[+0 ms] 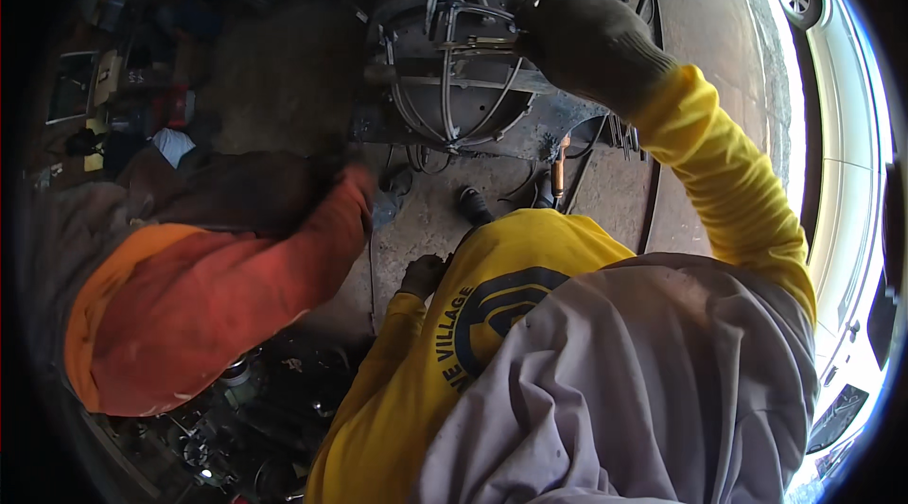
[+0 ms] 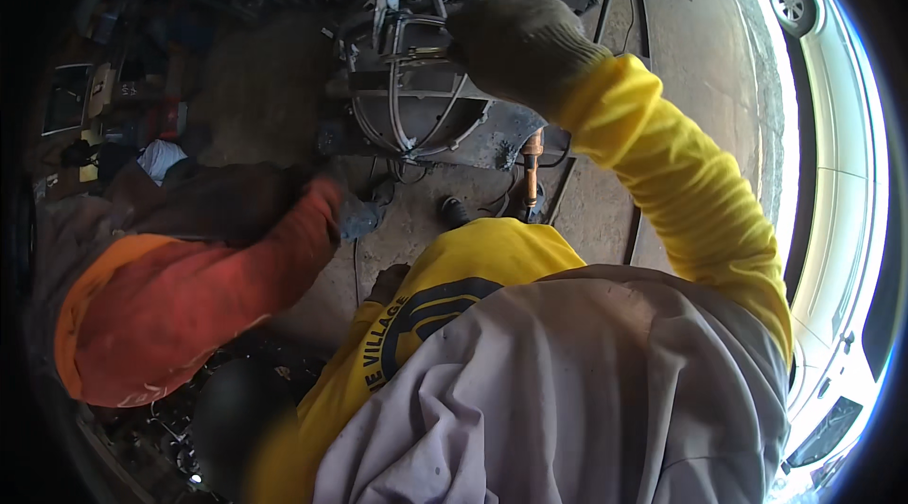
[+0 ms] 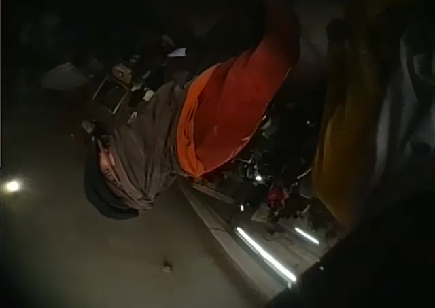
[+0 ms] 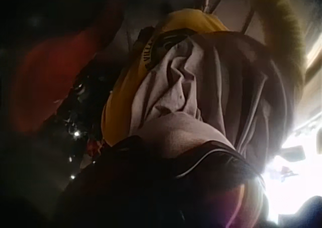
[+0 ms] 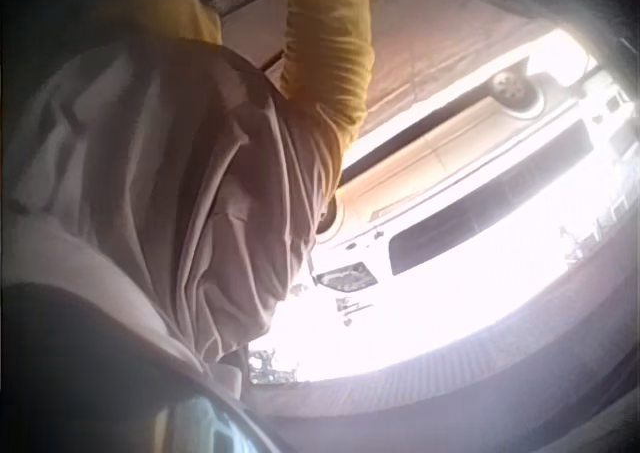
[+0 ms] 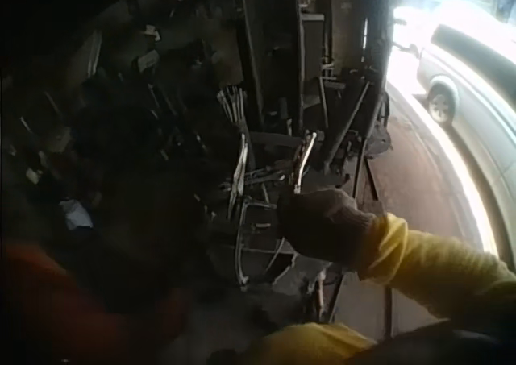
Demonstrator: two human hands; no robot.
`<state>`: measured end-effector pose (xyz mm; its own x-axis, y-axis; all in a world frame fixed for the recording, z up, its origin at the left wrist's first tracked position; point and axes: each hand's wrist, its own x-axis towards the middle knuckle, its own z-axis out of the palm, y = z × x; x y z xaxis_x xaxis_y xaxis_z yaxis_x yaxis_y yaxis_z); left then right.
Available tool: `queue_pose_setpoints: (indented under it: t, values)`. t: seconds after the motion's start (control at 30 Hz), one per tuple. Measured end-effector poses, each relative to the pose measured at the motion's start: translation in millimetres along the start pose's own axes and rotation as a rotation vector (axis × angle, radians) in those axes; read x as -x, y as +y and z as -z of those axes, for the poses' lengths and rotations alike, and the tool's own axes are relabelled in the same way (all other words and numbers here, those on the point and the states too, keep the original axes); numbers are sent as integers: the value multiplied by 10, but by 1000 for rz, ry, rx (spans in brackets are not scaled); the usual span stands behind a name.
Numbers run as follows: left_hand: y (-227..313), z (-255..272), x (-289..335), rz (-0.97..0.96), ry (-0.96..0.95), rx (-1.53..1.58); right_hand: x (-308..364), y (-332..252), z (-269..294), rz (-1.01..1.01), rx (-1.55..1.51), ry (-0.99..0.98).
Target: The person assembles a metal component by placing and tightening bolts into a metal frame using a wrench.
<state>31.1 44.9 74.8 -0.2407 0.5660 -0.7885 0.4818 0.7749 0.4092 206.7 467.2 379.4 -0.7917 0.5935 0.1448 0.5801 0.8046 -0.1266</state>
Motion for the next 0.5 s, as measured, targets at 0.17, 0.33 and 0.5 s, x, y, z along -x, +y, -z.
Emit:
queue_pose_setpoints:
  t: [0.17,0.33,0.5]
  values:
    - [-354,-181,-114,40,0,10,-148,-43,-207,182,149,-102]
    - [-571,-324,-178,183,-134,-220,-252,-88,-165,303,223,-293]
    - [-710,-91,-74,121,-242,-150,-570,-485,145,265,476,-554]
